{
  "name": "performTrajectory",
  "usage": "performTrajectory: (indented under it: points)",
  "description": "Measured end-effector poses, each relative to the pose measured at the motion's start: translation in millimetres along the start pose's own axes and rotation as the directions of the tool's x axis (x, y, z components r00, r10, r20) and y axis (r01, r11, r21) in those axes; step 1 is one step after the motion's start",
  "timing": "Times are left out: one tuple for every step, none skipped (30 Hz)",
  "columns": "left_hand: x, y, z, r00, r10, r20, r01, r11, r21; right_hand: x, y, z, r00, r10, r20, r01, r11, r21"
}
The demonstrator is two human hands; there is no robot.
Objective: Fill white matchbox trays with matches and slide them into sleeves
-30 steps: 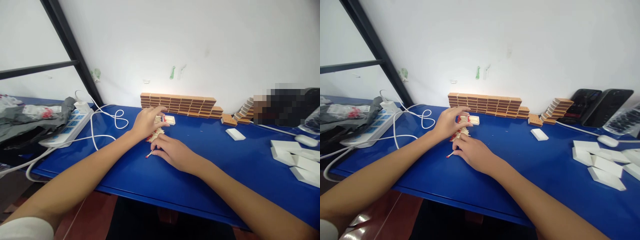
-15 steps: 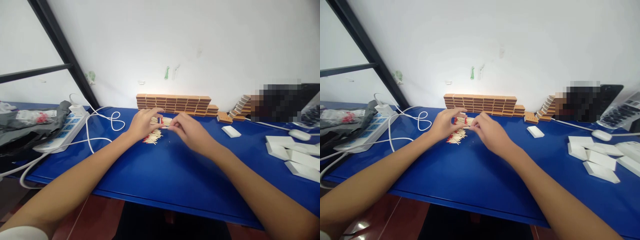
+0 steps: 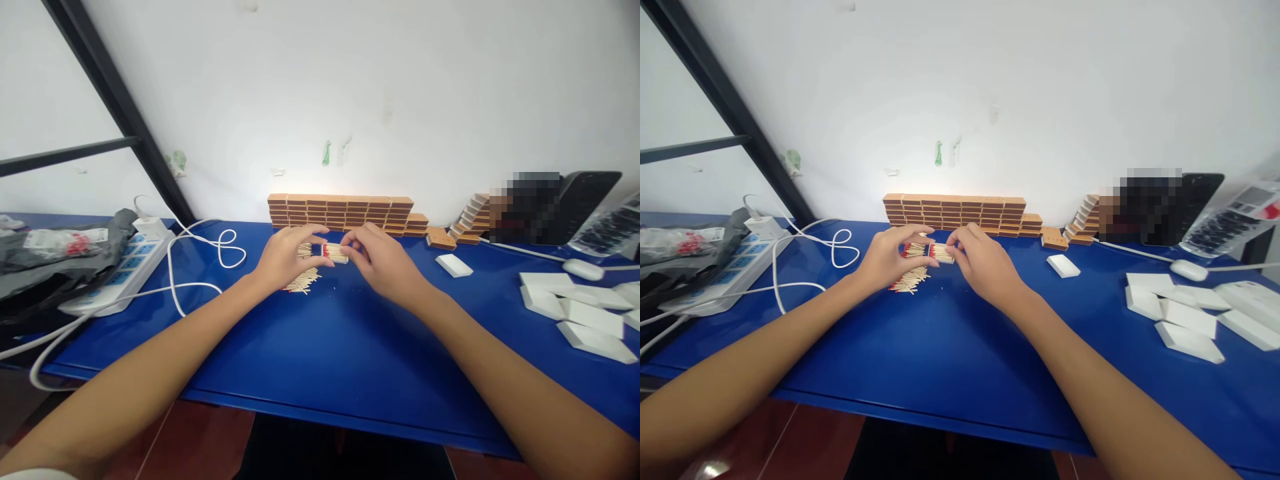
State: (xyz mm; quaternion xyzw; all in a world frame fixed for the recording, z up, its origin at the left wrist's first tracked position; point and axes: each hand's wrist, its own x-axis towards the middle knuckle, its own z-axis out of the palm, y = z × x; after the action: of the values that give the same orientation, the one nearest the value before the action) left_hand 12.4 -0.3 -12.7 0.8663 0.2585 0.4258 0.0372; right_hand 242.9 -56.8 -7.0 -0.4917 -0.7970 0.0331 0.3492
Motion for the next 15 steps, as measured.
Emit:
performTrajectory:
  points:
    - [0,0,0.0,1.0,-0.006,0.005,0.006,1.0,-0.007,0,-1,-1,1.0,-0.008,0.001,0.008,1.0,0.004]
    - [0,0,0.0,1.0,-0.013,0.015,0.013,1.0,-0.014,0,-1,-1,1.0,-0.019,0.006,0.019,1.0,0.005]
    - [0,0,0.0,0.999,-0.02,0.026,0.02,1.0,-0.018,1,-2,-2,0.999,-0.03,0.012,0.03,1.0,0.003]
    - [0,1,0.2,0.999,-0.022,0.039,0.023,1.0,-0.019,1,-2,-3,0.999,-0.042,0.019,0.042,0.999,-0.001]
    - [0,2,0.4,0.998,-0.019,0.052,0.02,1.0,-0.018,3,-1,-5,0.999,-0.049,0.017,0.049,0.999,-0.01]
    - [-1,3,0.7,0.998,-0.007,0.069,0.009,1.0,-0.018,4,0,-8,0.999,-0.047,0.001,0.047,0.999,-0.024]
    - [-1,4,1.2,0.996,0.01,0.092,-0.008,1.0,-0.021,6,4,-13,0.999,-0.031,-0.029,0.029,0.999,-0.043]
    - [-1,5,1.7,0.992,0.031,0.12,-0.028,0.999,-0.027,8,9,-19,0.997,0.004,-0.072,-0.009,0.998,-0.065]
    - [-2,7,2.3,0.986,0.052,0.157,-0.047,0.998,-0.034,11,16,-26,0.99,0.058,-0.126,-0.069,0.994,-0.09]
    - [-3,8,3.1,0.979,0.066,0.194,-0.058,0.997,-0.046,12,25,-34,0.975,0.131,-0.18,-0.153,0.982,-0.114]
    - [-4,10,3.9,0.971,0.071,0.229,-0.06,0.997,-0.054,13,35,-43,0.948,0.217,-0.233,-0.253,0.958,-0.138]
    - [-5,11,4.8,0.963,0.067,0.262,-0.054,0.997,-0.056,14,46,-52,0.907,0.306,-0.288,-0.361,0.919,-0.161]
    - [-6,12,5.7,0.953,0.065,0.295,-0.048,0.997,-0.063,14,59,-61,0.863,0.375,-0.339,-0.451,0.874,-0.18]
    - [-7,13,6.5,0.947,0.064,0.314,-0.045,0.997,-0.069,13,71,-69,0.827,0.423,-0.37,-0.516,0.833,-0.2]
    - [-7,14,7.1,0.944,0.062,0.324,-0.041,0.997,-0.072,12,83,-76,0.792,0.454,-0.409,-0.567,0.795,-0.217]
